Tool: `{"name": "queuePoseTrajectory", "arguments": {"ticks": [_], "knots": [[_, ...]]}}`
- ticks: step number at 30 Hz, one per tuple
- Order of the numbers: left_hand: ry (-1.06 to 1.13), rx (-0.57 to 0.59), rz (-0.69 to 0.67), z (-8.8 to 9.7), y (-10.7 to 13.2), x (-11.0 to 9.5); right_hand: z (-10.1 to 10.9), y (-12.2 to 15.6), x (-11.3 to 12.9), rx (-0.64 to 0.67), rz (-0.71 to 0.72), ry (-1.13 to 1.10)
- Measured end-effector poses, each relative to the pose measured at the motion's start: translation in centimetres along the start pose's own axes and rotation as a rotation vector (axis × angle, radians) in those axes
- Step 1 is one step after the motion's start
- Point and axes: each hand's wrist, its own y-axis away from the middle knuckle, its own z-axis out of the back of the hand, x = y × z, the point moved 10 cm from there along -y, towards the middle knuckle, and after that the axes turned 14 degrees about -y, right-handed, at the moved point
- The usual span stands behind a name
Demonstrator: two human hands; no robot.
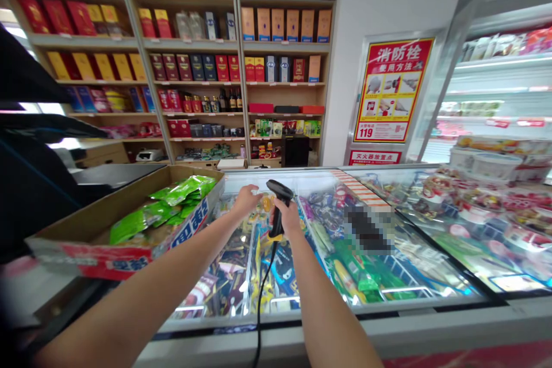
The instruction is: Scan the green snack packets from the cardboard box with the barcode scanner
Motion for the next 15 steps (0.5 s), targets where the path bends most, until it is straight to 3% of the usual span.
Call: {"name": "queuePoseTrajectory", "arguments": {"ticks": [4,9,12,15], "knots": [[-0.126,0.033,-0.181,3.8,0.7,-3.2,-1.5,0.7,-1.1,0.098,-0.072,0.024],[-0.629,0.141,-0.279,12.2,-0.2,-6.2,-3.7,2.0,-3.1,0.252,-0.181,0.049],[-0.841,0.261,-0.228,16.6,-1.3,-4.7,-4.5,2.6,-3.9,0.313,-0.190,0.097],[-0.876,0.439,-0.063,18.6,-1.5,-0.2,-4.7,2.8,-4.5,0.347,-0.190,0.146]]}}
